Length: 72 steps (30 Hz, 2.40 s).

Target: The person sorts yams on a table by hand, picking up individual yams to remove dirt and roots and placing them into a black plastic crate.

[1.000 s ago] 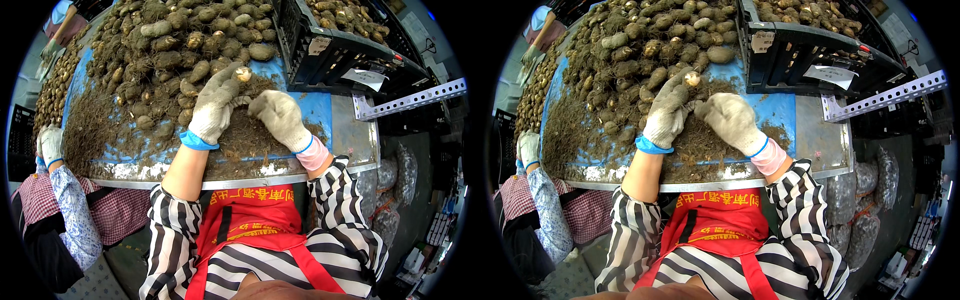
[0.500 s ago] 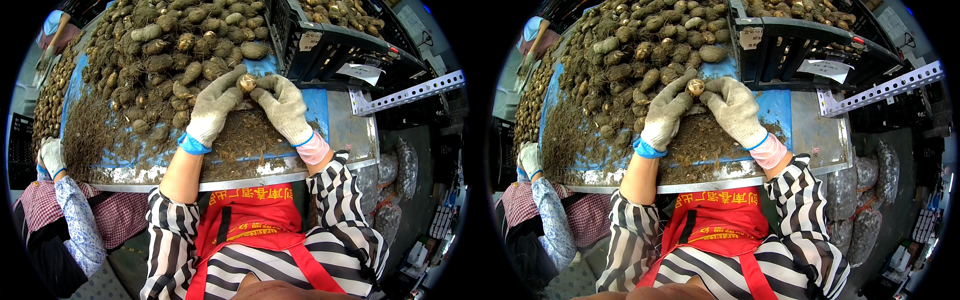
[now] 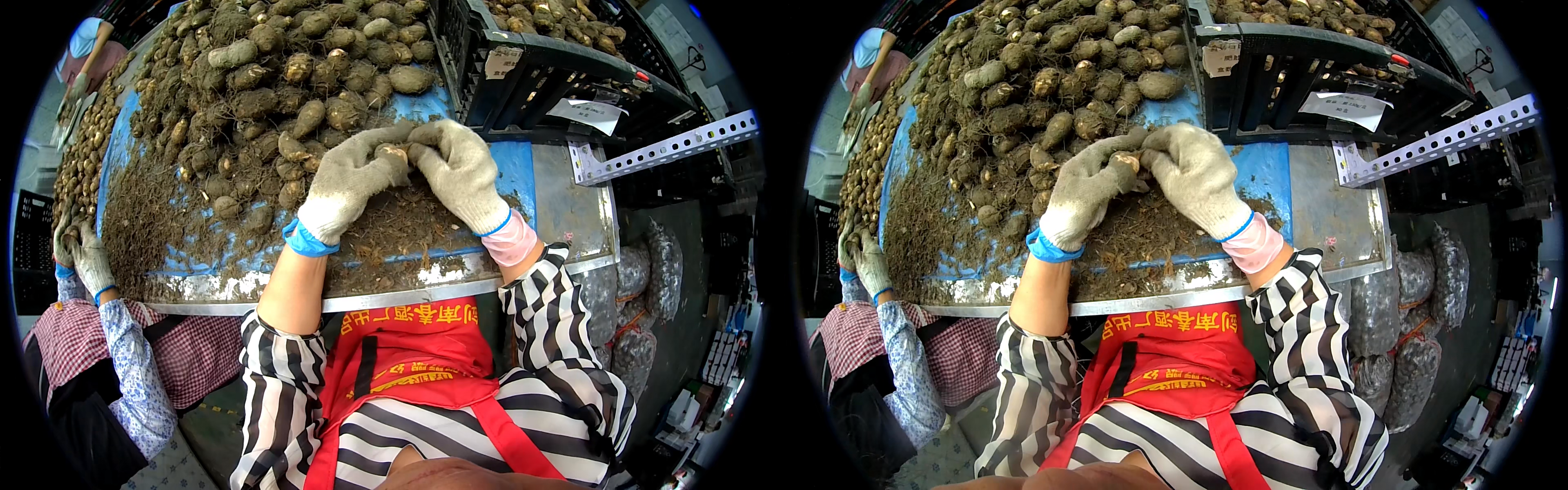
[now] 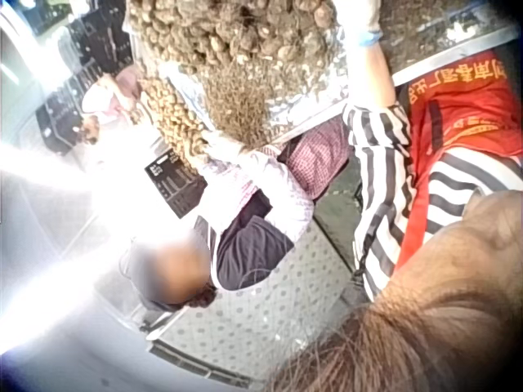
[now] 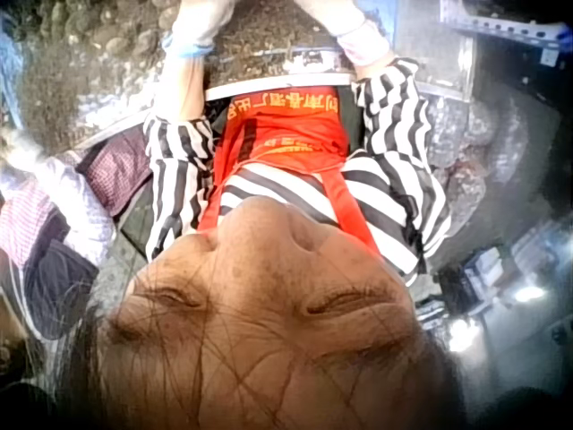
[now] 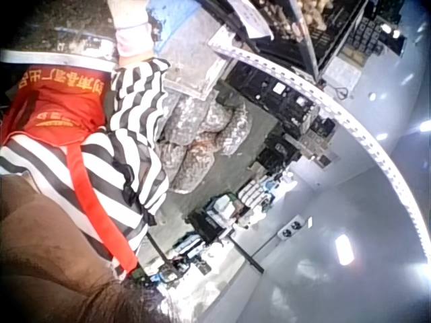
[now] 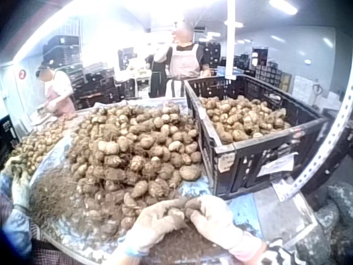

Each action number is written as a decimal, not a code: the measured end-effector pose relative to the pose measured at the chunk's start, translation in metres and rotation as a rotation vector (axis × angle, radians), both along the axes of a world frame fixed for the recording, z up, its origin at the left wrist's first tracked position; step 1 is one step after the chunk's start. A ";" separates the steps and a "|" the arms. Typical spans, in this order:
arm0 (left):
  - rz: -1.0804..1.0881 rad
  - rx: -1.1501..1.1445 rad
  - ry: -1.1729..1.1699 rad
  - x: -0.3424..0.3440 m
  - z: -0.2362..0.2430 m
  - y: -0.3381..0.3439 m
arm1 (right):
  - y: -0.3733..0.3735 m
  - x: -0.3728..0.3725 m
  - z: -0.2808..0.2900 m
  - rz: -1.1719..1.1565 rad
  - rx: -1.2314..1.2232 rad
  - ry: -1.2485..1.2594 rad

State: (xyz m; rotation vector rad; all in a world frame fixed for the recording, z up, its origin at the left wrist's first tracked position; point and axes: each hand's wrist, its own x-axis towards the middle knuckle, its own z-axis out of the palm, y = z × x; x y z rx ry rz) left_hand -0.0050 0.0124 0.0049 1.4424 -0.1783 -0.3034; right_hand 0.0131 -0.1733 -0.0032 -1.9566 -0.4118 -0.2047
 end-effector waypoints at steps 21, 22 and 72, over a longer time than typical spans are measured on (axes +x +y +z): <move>0.000 -0.237 -0.068 -0.002 0.004 -0.002 | 0.000 -0.006 0.006 0.127 0.261 0.202; -0.007 -0.192 -0.072 -0.004 0.007 -0.003 | 0.000 -0.007 0.004 0.109 0.239 0.161; -0.058 -0.648 0.150 0.001 -0.016 0.003 | 0.005 -0.006 0.019 0.020 0.133 -0.096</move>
